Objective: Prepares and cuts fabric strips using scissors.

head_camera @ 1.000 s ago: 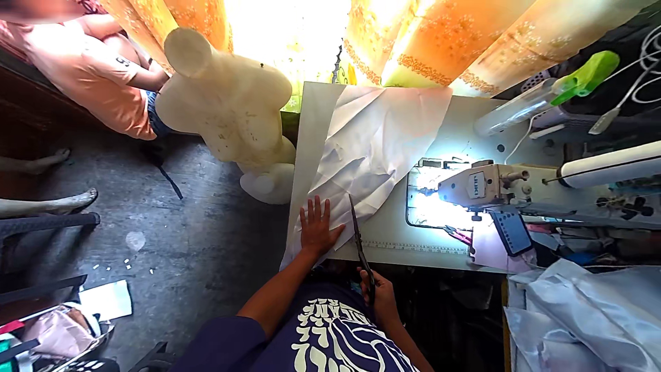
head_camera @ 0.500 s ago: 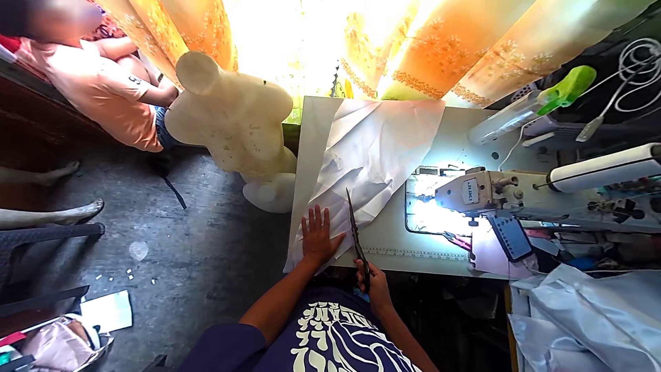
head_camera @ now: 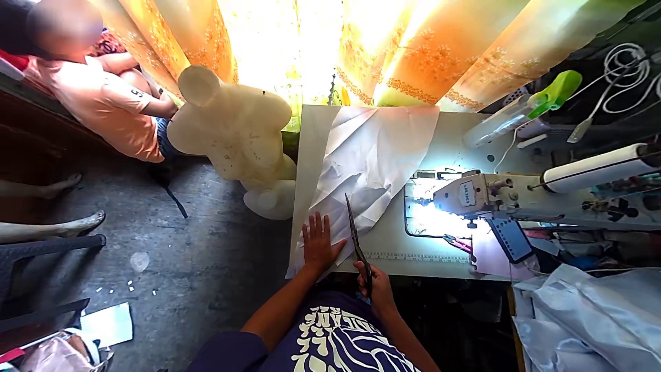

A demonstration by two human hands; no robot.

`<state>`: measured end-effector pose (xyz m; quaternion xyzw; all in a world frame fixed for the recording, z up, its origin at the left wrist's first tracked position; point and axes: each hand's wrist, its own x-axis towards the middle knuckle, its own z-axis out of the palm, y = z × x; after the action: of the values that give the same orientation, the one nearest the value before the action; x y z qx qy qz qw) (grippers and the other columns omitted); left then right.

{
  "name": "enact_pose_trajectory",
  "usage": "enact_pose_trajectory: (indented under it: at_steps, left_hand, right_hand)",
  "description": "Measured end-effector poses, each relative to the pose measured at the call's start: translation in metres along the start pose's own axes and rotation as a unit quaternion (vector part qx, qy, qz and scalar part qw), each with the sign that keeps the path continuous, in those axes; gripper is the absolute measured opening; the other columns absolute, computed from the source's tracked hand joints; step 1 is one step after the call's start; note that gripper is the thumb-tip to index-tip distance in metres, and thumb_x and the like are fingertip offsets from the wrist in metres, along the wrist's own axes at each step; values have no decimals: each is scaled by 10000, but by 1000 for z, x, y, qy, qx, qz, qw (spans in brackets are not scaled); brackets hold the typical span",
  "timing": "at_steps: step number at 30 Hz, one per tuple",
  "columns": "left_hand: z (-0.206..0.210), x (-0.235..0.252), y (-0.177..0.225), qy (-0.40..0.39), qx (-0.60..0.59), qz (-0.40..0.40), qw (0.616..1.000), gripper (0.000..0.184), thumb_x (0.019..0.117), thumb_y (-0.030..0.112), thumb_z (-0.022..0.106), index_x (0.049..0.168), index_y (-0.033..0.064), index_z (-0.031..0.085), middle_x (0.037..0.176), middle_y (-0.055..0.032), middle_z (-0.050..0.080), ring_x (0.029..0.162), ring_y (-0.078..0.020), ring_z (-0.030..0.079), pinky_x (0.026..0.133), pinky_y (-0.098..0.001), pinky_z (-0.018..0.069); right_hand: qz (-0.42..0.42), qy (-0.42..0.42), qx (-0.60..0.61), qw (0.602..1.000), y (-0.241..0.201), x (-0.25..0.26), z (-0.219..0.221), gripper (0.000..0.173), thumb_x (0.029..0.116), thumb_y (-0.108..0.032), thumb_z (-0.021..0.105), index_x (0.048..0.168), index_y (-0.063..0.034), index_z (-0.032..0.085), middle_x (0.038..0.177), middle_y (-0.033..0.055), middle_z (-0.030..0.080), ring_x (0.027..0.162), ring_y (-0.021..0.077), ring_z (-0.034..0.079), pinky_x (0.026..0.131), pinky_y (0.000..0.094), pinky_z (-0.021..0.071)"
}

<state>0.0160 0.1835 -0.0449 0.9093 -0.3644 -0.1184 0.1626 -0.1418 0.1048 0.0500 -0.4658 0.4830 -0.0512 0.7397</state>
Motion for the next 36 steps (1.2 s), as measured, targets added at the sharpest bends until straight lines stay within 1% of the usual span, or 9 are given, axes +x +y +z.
enact_pose_trajectory:
  at_steps: [8, 15, 19, 22, 25, 29, 33, 34, 36]
  left_hand:
    - [-2, -3, 3, 23, 15, 6, 1000, 971, 950, 712, 440, 1566, -35, 358, 1625, -302, 298, 1513, -499, 270, 1190, -705, 155]
    - [-4, -3, 13, 19, -20, -15, 1000, 1015, 932, 717, 477, 1569, -59, 328, 1629, -322, 265, 1522, -512, 230, 1183, -732, 112]
    - [-11, 27, 31, 7, -41, -13, 999, 978, 934, 613, 546, 1574, -81, 290, 1645, -323, 220, 1545, -488, 176, 1192, -724, 73]
    - [-8, 50, 38, 11, -28, -32, 999, 1012, 945, 681, 483, 1577, -82, 277, 1648, -313, 224, 1547, -477, 185, 1198, -714, 75]
    - [-2, 47, 42, -10, -11, -42, 999, 1043, 942, 726, 442, 1572, -89, 281, 1646, -313, 228, 1549, -469, 185, 1203, -709, 79]
    - [-2, 32, 46, -43, -11, -54, 998, 1013, 945, 639, 495, 1584, -98, 221, 1659, -315, 175, 1558, -472, 139, 1204, -702, 66]
    - [-4, 27, 49, -30, -23, -48, 998, 923, 975, 561, 431, 1573, -114, 235, 1652, -322, 192, 1548, -486, 165, 1193, -714, 82]
    - [-4, 26, 48, -33, -25, -48, 998, 930, 976, 577, 409, 1574, -113, 233, 1654, -318, 188, 1548, -487, 162, 1195, -712, 80]
    - [-2, 26, 47, -30, -29, -46, 998, 982, 958, 652, 296, 1572, -113, 242, 1655, -311, 192, 1544, -493, 169, 1191, -714, 88]
  right_hand:
    - [37, -21, -7, 999, -21, 29, 11, 311, 1089, -257, 508, 1193, 11, 627, 621, -15, 527, 455, 42, 467, 431, 184, 416]
    - [28, -3, -13, 1000, -32, 21, 12, 263, 1065, -223, 564, 1082, 22, 660, 557, -16, 508, 392, 35, 432, 368, 181, 381]
    - [41, -9, -11, 999, -40, 16, 9, 271, 1063, -236, 567, 1073, 17, 665, 551, -15, 502, 395, 40, 437, 374, 184, 389]
    - [54, -12, 0, 998, -44, 17, 8, 286, 1062, -246, 570, 1102, 20, 667, 562, -11, 512, 399, 40, 443, 372, 183, 391]
    - [51, -33, -22, 998, -44, 23, 8, 317, 1076, -268, 536, 1151, 18, 650, 587, -17, 512, 418, 42, 443, 390, 190, 396]
    - [52, -47, -42, 997, -45, 40, 16, 282, 1090, -239, 503, 1119, 12, 630, 619, -13, 516, 445, 48, 457, 424, 193, 413]
    - [51, -46, -45, 997, -44, 45, 23, 259, 1097, -213, 481, 1118, 10, 609, 634, -17, 502, 464, 47, 455, 441, 194, 415]
    - [44, -42, -48, 997, -44, 45, 23, 248, 1093, -202, 489, 1108, 11, 615, 626, -19, 497, 456, 43, 442, 429, 191, 399]
    - [32, -37, -46, 998, -47, 44, 23, 228, 1089, -156, 481, 1095, 24, 622, 597, -18, 493, 423, 39, 427, 396, 187, 380]
